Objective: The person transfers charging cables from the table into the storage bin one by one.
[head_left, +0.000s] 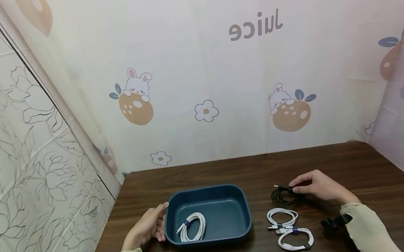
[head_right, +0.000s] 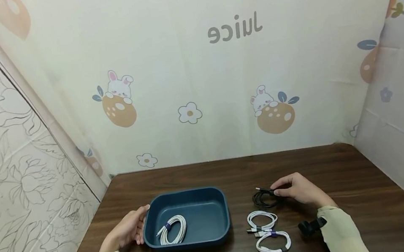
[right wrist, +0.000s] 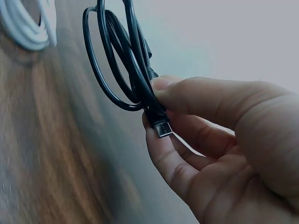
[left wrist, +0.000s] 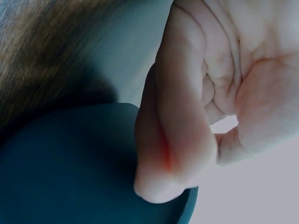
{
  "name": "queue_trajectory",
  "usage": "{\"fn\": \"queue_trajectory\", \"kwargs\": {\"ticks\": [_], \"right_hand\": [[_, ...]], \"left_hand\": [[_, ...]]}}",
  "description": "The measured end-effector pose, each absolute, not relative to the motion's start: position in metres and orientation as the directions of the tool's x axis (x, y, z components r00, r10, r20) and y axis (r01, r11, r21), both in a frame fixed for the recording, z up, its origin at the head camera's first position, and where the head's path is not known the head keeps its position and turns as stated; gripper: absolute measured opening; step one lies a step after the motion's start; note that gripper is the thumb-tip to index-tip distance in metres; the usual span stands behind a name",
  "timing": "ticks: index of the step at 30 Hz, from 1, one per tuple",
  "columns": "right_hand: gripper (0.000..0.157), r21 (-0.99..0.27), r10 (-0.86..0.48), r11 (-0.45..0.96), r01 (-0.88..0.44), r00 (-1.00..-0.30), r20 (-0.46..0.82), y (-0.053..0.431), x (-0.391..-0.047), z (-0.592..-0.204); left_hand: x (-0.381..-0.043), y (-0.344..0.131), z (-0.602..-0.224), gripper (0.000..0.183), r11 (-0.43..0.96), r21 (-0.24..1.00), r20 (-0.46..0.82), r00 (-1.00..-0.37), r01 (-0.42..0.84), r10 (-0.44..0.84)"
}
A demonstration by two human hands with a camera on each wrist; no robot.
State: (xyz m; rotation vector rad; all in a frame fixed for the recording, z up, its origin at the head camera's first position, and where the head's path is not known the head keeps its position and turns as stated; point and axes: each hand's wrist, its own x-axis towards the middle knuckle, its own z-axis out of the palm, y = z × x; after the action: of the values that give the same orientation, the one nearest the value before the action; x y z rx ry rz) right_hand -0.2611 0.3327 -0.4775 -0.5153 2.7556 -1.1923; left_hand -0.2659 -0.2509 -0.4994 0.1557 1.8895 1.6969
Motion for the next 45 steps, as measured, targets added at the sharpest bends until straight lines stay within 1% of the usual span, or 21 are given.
{"fn": "queue_trajectory", "kwargs": {"ticks": [9, 21, 26, 33, 45], "right_hand": [[0.020, -0.722, -0.382, 0.615, -0.317, -0.921, 0.079, 0.329, -0.260, -0.473], [0.020, -0.745, -0.391, 0.593, -0.306, -0.918, 0.066, 0.319, -0.258, -0.464], [0.020, -0.751, -0.383, 0.588, -0.300, -0.921, 0.069, 0.315, -0.257, -0.462], [0.019, -0.742, -0.399, 0.587, -0.325, -0.913, 0.084, 0.313, -0.253, -0.460], [0.020, -0.740, -0.394, 0.589, -0.324, -0.915, 0.087, 0.308, -0.252, -0.453]], "left_hand": [[-0.266, -0.250, -0.500, 0.060, 0.176, 0.938, -0.347, -0.815, -0.299, 0.465], [-0.264, -0.252, -0.503, 0.059, 0.179, 0.931, -0.365, -0.816, -0.318, 0.448], [-0.265, -0.251, -0.501, 0.060, 0.176, 0.936, -0.351, -0.822, -0.303, 0.450], [-0.265, -0.251, -0.499, 0.059, 0.176, 0.936, -0.352, -0.820, -0.304, 0.452], [-0.266, -0.252, -0.498, 0.060, 0.178, 0.937, -0.350, -0.825, -0.302, 0.443]]}}
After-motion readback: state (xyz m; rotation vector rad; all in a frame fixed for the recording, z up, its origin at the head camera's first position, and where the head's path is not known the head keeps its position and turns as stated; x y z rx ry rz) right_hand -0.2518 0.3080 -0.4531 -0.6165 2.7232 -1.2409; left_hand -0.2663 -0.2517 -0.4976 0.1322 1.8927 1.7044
